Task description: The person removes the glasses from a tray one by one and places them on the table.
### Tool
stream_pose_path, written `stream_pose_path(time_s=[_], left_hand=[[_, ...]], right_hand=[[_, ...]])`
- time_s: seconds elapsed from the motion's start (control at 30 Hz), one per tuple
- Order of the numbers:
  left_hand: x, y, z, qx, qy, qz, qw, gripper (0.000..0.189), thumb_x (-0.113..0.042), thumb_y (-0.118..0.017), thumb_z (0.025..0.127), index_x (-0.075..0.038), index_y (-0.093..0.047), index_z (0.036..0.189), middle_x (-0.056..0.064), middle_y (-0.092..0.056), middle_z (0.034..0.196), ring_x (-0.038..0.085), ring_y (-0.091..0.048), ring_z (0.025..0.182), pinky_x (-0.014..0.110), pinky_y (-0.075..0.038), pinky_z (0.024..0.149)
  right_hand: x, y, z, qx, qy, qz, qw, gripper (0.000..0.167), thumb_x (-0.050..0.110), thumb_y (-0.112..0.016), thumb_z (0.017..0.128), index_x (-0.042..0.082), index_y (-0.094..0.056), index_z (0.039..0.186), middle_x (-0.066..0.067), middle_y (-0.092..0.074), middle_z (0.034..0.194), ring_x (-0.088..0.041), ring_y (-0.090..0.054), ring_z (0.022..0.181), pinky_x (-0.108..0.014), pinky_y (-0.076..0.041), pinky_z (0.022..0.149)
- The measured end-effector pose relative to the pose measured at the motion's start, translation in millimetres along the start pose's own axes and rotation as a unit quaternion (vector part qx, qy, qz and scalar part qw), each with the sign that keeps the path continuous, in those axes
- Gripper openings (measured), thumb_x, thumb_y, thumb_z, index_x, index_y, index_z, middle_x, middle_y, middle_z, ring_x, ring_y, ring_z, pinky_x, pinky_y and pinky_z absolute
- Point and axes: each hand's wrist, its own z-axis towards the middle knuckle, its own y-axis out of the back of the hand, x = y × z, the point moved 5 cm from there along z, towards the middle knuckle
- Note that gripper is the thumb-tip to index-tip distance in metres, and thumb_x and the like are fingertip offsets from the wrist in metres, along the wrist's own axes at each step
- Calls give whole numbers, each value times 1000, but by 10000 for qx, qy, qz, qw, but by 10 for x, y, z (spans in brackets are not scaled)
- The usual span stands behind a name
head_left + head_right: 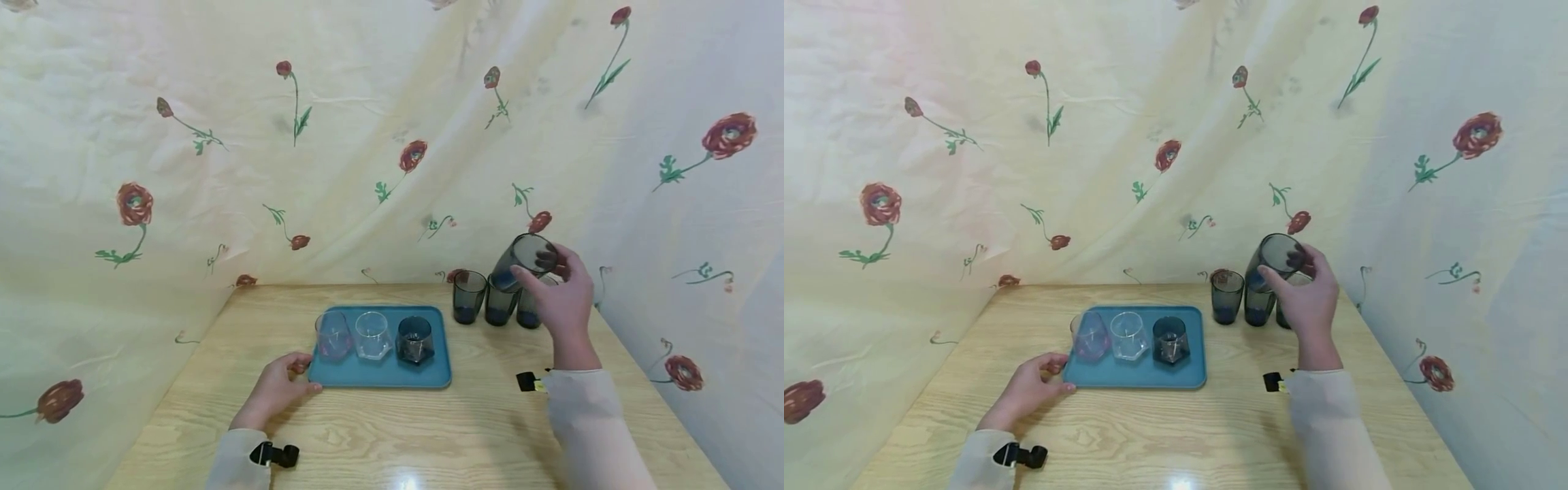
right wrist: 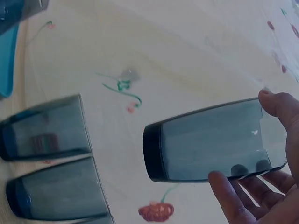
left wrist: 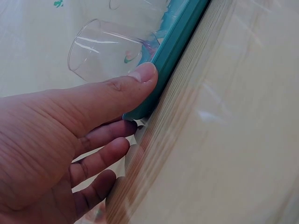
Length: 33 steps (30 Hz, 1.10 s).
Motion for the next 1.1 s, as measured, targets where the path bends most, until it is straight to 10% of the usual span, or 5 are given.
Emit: stream_pose_path(time_s=[0.6,1.1], left_hand=[[5,-5,9,51,49,64,10000,60,-29,-96,77,-17,-71,131,-3,-68,111,18,-62,105,46,-53,92],[1,5,5,79,105,74,9999,60,-30,-96,77,-18,-71,131,-4,-68,112,19,-62,106,46,-52,93]], right_hand=[[-417,669,274,-1857,-1073,-134,9766,74,39,-94,79,32,-60,144,12,-59,136,-5,-50,123,-28,-37,103],[-1135,713,387,-1186,-2328,-952,9605,97,63,-84,79,34,-40,160,4,-41,162,-19,-40,147,-44,-34,118]])
